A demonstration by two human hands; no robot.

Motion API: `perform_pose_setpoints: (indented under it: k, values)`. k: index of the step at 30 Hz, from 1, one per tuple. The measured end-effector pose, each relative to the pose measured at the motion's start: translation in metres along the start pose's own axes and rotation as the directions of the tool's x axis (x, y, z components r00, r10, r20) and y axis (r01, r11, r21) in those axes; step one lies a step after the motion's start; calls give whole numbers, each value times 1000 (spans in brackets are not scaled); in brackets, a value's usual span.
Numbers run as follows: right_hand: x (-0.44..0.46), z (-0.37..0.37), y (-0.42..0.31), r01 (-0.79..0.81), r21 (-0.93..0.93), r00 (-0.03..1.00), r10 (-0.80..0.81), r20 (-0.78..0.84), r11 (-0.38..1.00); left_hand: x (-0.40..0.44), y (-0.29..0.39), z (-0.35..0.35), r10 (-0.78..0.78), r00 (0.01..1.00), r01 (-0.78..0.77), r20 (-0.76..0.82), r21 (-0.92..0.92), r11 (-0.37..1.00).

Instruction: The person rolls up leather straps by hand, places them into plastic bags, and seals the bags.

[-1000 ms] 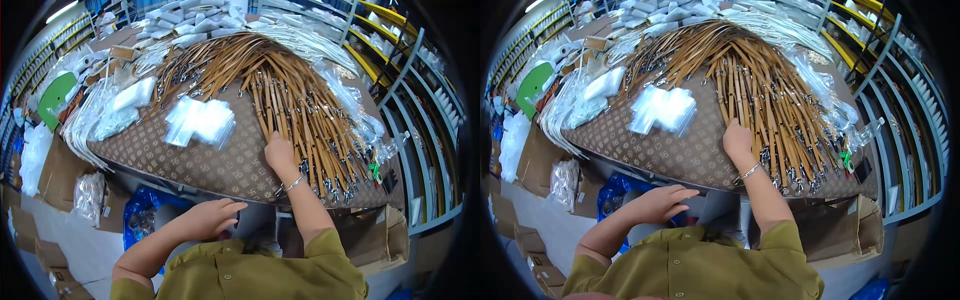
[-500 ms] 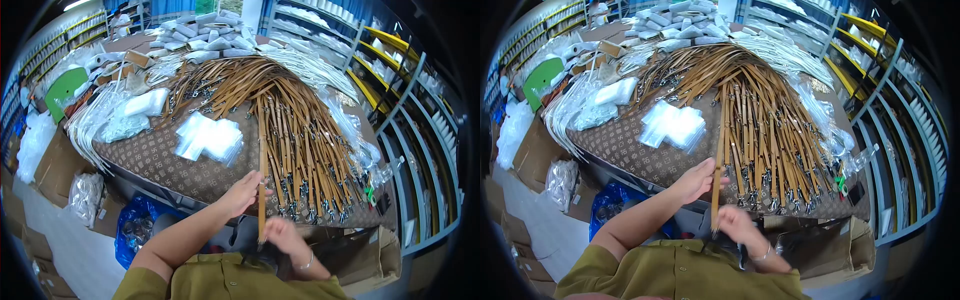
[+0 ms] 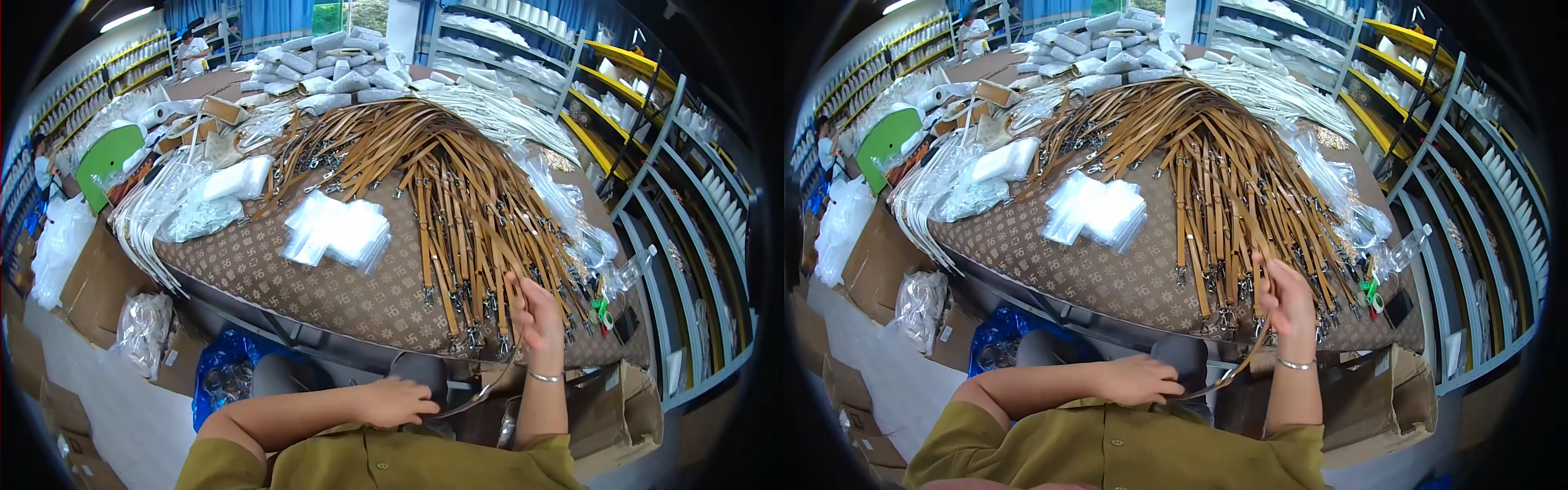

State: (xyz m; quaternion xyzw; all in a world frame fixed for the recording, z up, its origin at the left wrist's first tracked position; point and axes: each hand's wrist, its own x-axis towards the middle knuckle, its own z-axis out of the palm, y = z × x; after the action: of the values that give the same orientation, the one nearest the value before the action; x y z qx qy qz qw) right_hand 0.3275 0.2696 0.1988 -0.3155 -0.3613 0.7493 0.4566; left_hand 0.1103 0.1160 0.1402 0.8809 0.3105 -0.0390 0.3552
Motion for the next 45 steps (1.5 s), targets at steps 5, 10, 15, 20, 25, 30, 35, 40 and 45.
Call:
perform_pose_setpoints:
  k: [5, 10, 15, 20, 25, 30, 35, 40, 45]
  values:
    - [-90, 57, -21, 94, -686, 968, 95, 232, 721, -32, 40, -70, 174, 535, 69, -827, 248, 966]
    - [-136, 57, -66, 613, -594, 625, 139, 768, 521, -32, 60, -95, 375, 859, -413, -348, -40, 910]
    - [-151, 31, -86, 547, -561, 632, 134, 764, 621, -94, 33, -79, 369, 915, -398, -164, -521, 755]
    - [-161, 7, -76, 426, -469, 640, 108, 760, 774, -176, -16, -30, 138, 983, -172, -120, -861, 478]
    - [-145, 22, -11, -4, -415, 558, 346, 754, 910, -170, 13, -16, -96, 985, -64, -144, -816, 575]
    - [-89, 119, 71, 215, -820, 525, 646, 555, 530, -151, 28, -15, -56, 974, -95, -220, -619, 780]
    - [-74, 148, 88, 486, -649, 443, 475, 760, 586, -172, 23, -8, -187, 929, -68, -319, -644, 762]
    - [-53, 132, 76, 386, -725, 632, 408, 658, 571, -208, -12, -5, -355, 922, 27, -153, -890, 455]
    - [-54, 129, 80, 431, -753, 679, 371, 633, 497, -196, -19, -7, -388, 920, 141, -55, -878, 458]
